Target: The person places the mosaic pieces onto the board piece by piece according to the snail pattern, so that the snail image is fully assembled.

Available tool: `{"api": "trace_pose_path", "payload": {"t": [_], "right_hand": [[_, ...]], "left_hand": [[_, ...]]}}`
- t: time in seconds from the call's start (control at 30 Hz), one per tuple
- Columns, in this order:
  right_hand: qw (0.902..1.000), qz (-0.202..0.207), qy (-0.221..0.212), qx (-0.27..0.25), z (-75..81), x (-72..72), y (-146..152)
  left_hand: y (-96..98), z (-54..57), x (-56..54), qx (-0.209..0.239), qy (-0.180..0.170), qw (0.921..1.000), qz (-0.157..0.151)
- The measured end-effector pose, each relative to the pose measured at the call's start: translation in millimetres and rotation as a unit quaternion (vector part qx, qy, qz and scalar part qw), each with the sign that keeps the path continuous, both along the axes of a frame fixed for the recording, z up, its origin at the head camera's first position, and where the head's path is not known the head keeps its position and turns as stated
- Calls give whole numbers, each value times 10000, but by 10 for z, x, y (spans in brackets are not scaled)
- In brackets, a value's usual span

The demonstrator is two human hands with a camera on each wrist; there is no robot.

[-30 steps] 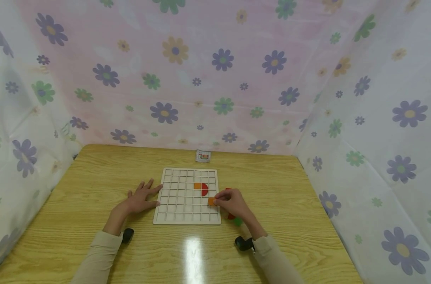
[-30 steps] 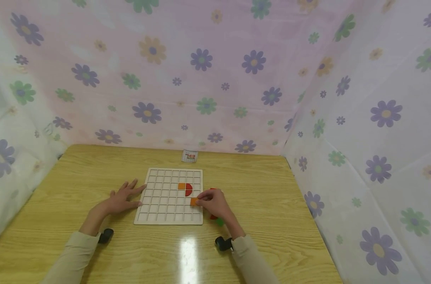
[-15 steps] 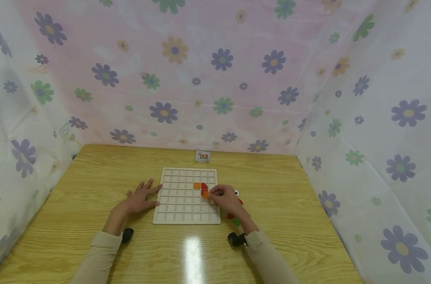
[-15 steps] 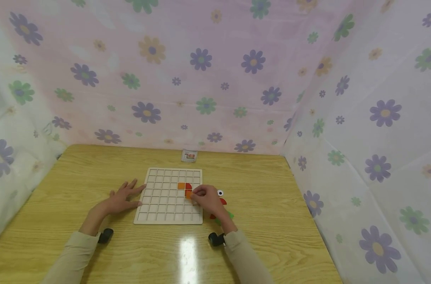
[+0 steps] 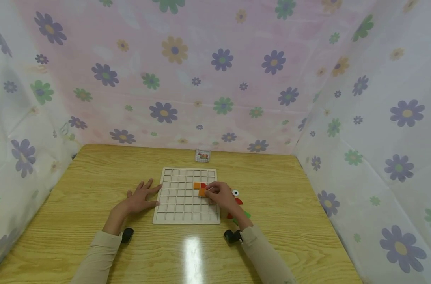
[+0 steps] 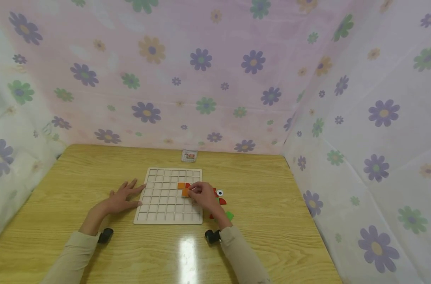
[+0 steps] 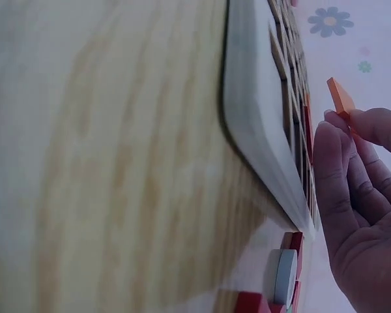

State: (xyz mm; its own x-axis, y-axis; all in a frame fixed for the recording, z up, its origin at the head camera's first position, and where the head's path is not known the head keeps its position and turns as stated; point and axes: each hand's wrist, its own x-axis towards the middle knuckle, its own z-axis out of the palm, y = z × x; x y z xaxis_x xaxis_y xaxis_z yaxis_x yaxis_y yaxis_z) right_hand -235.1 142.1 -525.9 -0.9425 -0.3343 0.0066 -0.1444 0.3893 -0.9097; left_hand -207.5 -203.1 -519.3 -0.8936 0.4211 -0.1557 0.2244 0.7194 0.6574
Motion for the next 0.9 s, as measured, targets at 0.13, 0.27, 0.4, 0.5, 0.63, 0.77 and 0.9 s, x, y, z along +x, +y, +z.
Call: {"api": "trace_pose_path", "payload": {"t": [0.13,0.27,0.4,0.5,0.63,0.77,0.9], "right_hand": [[10000,34,58,43,-47,-44,-34],[9995,-68,300,60,-35,-59,-101],[9985,-113,489,199,-67,-80,-150],[9977,-156,539,378,-97,-96,-176],[9974,-210,456,514,-106,-112,-200],[9969,-280,313,671,-91,-116,-217],[9957,-318,266,825,-61,-105,-234]], "left_hand": [[4,8,-2,7,-8,10000,-4],[3,15,2,-15,-17,10000,9],[-1,13,11,-5,-45,10000,14],[-3,10,17,18,-44,10000,16],[-1,14,21,53,-33,10000,13],[0,18,23,104,-68,9999,7],[1,20,26,127,-71,9999,7]]}}
